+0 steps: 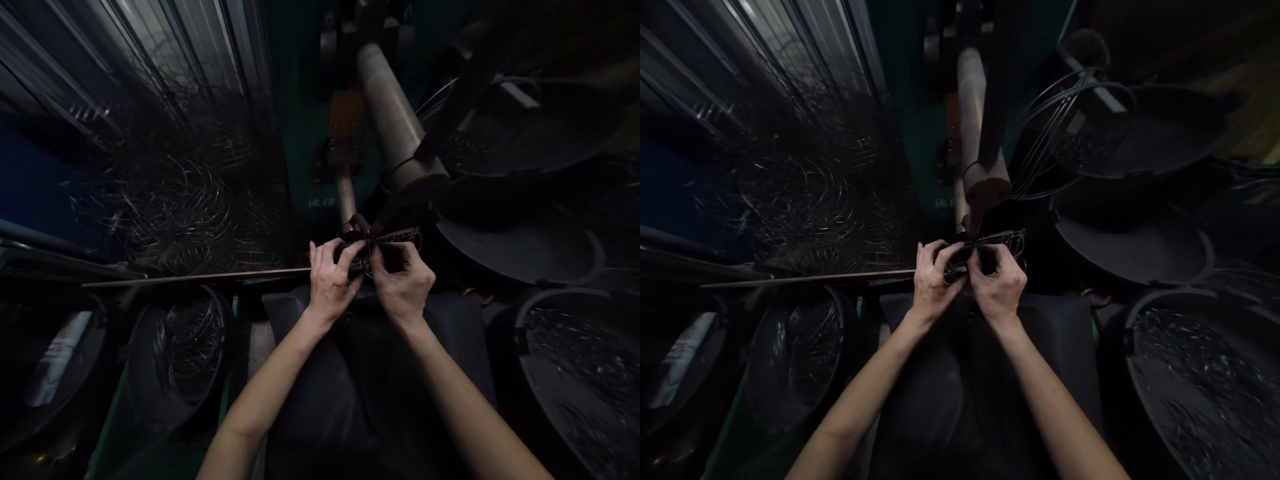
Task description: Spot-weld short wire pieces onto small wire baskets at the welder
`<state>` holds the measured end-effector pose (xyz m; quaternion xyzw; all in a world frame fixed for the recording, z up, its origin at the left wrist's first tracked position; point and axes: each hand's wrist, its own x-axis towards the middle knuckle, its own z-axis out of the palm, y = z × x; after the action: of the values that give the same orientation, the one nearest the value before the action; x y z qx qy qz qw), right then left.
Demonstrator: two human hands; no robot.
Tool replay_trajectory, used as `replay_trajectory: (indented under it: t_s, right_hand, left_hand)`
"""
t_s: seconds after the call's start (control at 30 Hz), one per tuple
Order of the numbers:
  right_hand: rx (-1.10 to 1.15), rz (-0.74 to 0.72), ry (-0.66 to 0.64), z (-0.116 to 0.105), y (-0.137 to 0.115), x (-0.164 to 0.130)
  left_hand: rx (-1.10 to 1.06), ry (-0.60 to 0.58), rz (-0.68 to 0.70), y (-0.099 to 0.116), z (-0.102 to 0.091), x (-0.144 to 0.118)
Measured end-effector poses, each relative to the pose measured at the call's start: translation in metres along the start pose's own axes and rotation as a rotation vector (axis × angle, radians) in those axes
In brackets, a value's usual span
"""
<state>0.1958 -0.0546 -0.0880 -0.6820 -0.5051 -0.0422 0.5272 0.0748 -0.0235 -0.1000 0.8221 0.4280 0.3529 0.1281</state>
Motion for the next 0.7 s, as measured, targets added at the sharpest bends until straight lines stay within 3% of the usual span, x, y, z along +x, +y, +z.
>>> replay_trajectory:
  t_s: [0.43,0.6,0.7]
  right_hand:
    - [-0.007,0.063,-0.026,0.004,0.003,0.003]
    - [0.003,0.114,-0.075,0.008,-0.011,0.004]
    - [-0.001,0.127,-0.144,-0.01,-0.014,0.009]
  left_hand:
    - [0.02,-0.005,0.008,-0.004,0.001,0.006]
    - [0.012,0.059,0.07,-0.018,0.003,0.007]
    - [-0.005,0.12,0.116,-0.025,0.001,0.011]
